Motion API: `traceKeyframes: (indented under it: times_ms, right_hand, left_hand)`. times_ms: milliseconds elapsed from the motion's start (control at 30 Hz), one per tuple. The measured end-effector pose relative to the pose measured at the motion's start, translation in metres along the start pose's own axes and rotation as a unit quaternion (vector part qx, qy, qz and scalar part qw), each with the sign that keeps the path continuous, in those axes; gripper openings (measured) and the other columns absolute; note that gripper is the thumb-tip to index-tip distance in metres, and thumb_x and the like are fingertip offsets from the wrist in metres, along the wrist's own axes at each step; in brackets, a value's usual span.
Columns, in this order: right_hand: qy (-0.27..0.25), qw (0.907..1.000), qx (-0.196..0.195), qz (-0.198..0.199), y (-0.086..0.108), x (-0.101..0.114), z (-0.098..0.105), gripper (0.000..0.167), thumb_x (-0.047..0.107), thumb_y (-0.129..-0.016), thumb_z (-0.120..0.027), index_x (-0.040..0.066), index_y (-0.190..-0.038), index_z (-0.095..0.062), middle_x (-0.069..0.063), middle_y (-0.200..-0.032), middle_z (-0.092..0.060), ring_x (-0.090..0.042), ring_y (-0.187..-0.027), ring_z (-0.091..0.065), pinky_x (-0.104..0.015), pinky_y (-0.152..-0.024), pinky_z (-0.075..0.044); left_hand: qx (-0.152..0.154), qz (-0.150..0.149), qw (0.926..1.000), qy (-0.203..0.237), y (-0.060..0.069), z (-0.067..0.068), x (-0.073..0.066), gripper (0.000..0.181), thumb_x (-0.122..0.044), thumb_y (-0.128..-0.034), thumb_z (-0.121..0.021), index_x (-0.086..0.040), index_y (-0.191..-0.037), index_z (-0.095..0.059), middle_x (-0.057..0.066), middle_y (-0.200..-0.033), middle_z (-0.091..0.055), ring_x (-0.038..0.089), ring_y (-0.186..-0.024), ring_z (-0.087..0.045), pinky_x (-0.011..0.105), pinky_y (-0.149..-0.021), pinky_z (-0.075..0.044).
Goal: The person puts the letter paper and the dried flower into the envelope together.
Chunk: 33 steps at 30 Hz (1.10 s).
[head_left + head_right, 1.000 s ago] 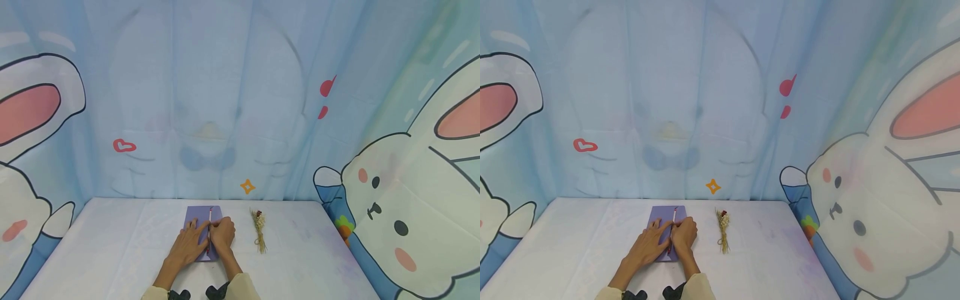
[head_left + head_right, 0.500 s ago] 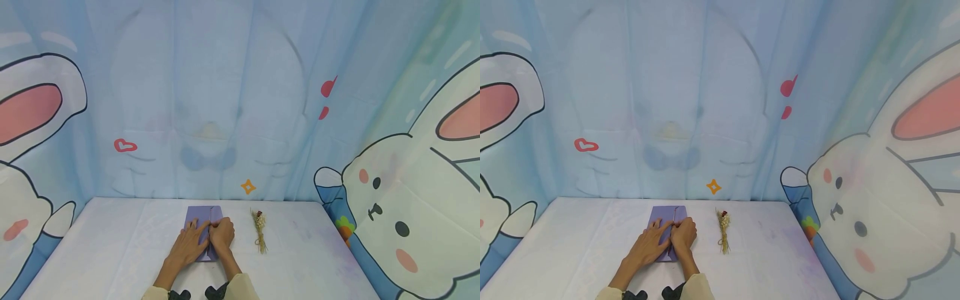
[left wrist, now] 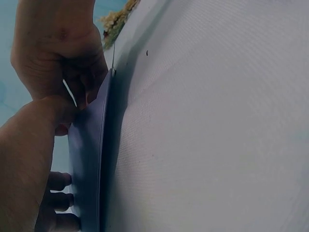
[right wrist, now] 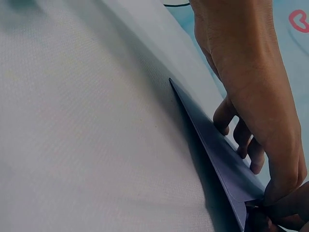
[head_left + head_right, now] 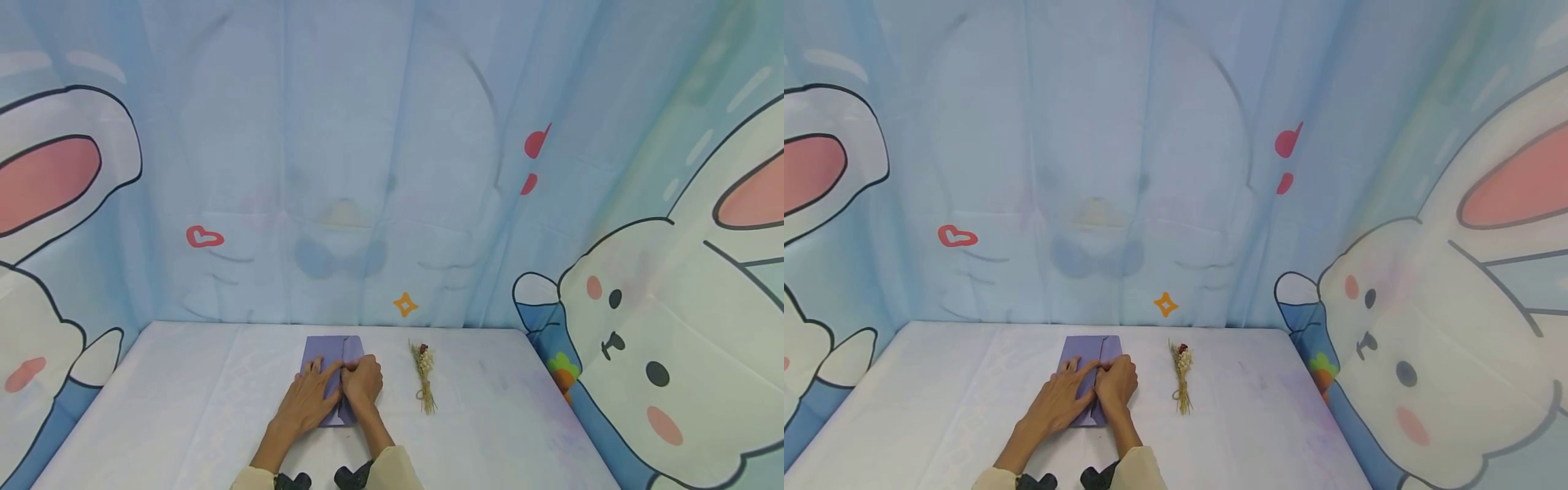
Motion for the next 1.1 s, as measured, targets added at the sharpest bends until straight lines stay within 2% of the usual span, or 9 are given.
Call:
traceKeyframes:
  times_ms: [300, 633, 733, 967, 1100]
  right_hand:
    - [-0.002, 0.9999, 0.012, -0.009, -0.001, 0.001, 0.002, 0.004, 0.0, -0.08, -0.087, -0.001, -0.08, -0.083, -0.011, -0.072, -0.079, -0.027, -0.064, -0.074, -0.049, -0.07, -0.062]
    - [-0.046, 0.9986, 0.015, 0.024, 0.002, 0.004, 0.006, 0.007, -0.007, -0.079, -0.085, -0.001, -0.079, -0.084, -0.012, -0.068, -0.078, -0.022, -0.056, -0.072, -0.038, -0.061, -0.061]
    - [-0.056, 0.9977, 0.008, 0.038, 0.001, 0.003, 0.009, 0.007, -0.007, -0.078, -0.086, 0.0, -0.079, -0.084, -0.012, -0.068, -0.078, -0.022, -0.059, -0.073, -0.039, -0.063, -0.062]
    - [-0.091, 0.9899, -0.049, 0.097, -0.013, -0.019, 0.011, 0.007, -0.004, -0.077, -0.088, 0.001, -0.078, -0.085, -0.008, -0.065, -0.076, -0.016, -0.054, -0.066, -0.032, -0.055, -0.054]
    - [-0.116, 0.9864, -0.061, 0.099, -0.022, -0.034, 0.014, 0.004, -0.003, -0.08, -0.087, 0.001, -0.081, -0.085, -0.007, -0.066, -0.076, -0.014, -0.053, -0.066, -0.03, -0.053, -0.052]
  left_hand:
    - [-0.006, -0.003, 1.0, -0.003, -0.002, 0.001, -0.002, 0.052, -0.031, -0.1039, -0.063, -0.016, -0.154, -0.061, 0.031, -0.153, -0.057, 0.049, -0.139, -0.056, 0.065, -0.103, -0.052]
    - [-0.004, -0.004, 1.0, -0.004, -0.002, 0.0, -0.001, 0.054, -0.033, -0.1035, -0.063, -0.015, -0.155, -0.061, 0.032, -0.155, -0.056, 0.051, -0.14, -0.055, 0.065, -0.104, -0.052]
    - [0.0, 0.001, 1.0, -0.004, -0.002, 0.0, -0.001, 0.054, -0.033, -0.1033, -0.063, -0.015, -0.154, -0.062, 0.033, -0.154, -0.055, 0.051, -0.14, -0.055, 0.065, -0.103, -0.052]
    - [0.008, 0.014, 0.9999, 0.0, -0.002, -0.001, -0.001, 0.054, -0.032, -0.1025, -0.063, -0.017, -0.154, -0.062, 0.031, -0.156, -0.055, 0.05, -0.142, -0.054, 0.065, -0.106, -0.051]
    - [0.006, 0.017, 0.9998, 0.005, -0.002, -0.003, 0.0, 0.053, -0.032, -0.1024, -0.063, -0.018, -0.153, -0.063, 0.03, -0.156, -0.055, 0.049, -0.143, -0.054, 0.065, -0.106, -0.05]
Point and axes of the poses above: each hand's wrist, its own y-axis away from the middle knuckle, its own z-axis out of the back of the hand, x = y × z, the point moved 8 cm from there along -y, towards the middle knuckle
